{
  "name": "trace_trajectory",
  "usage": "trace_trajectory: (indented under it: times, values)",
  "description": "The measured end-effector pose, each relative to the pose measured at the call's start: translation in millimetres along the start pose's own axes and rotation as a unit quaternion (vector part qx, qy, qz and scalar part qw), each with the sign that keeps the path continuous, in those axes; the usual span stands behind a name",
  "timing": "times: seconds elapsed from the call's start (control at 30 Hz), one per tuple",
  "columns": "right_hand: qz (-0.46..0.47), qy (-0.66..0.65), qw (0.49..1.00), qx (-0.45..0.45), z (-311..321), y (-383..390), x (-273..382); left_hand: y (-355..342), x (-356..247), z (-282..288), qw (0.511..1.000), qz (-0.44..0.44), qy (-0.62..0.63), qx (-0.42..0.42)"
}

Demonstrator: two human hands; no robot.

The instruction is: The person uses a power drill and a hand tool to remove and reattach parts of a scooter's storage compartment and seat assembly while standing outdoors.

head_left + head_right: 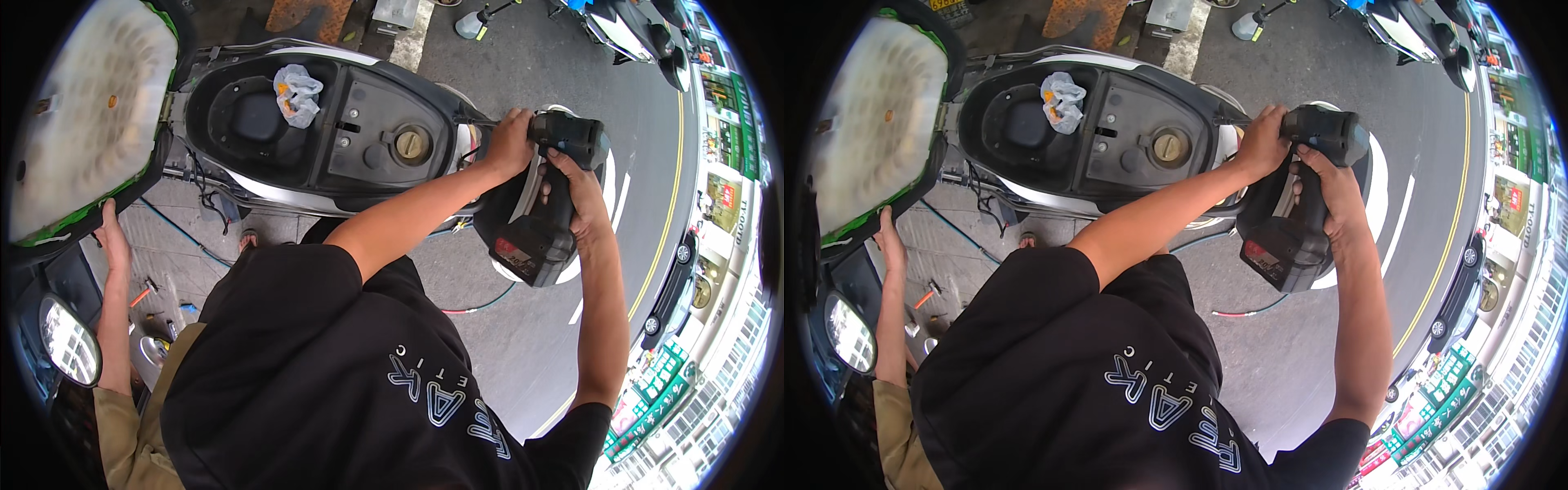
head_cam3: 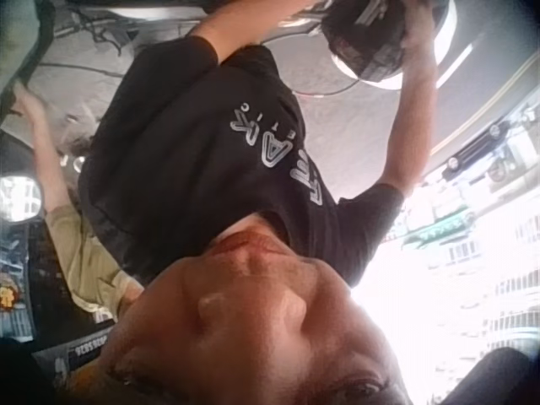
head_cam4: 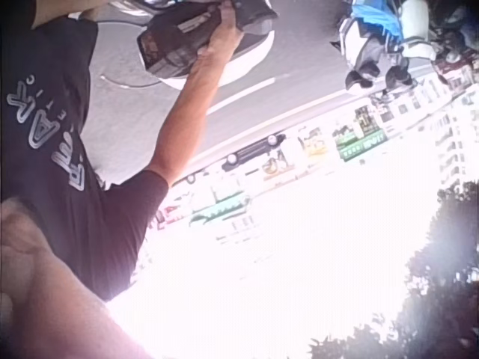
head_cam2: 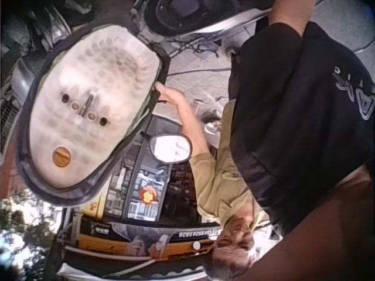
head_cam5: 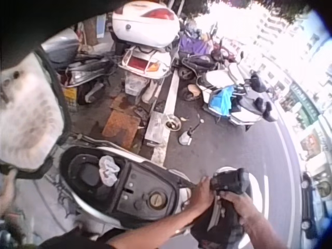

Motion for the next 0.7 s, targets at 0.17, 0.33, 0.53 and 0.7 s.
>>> trace_trajectory:
  times: [0.17,0.33,0.53,0.7]
  values:
    - [0.052,-0.039,0.998,-0.023,-13,20,-15,11,-14,12,0.999,-0.028,-0.01,0.037]
    - [0.089,-0.092,0.991,-0.049,-13,59,-49,39,-51,28,0.994,-0.067,-0.011,0.081]
    - [0.104,-0.138,0.983,0.055,1,91,-124,111,-68,48,0.982,-0.06,-0.027,0.178]
    - [0.094,-0.08,0.983,0.137,21,95,-210,182,-68,68,0.956,0.012,-0.111,0.271]
Point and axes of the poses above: each hand's wrist, its own y-axis away from the middle knuckle, its own z-axis out of the back of the hand, x = y × z, the point moved 2 cm from there along -y, towards the middle knuckle, and after that the axes turned 6 degrees about x, right-handed, at the moved point
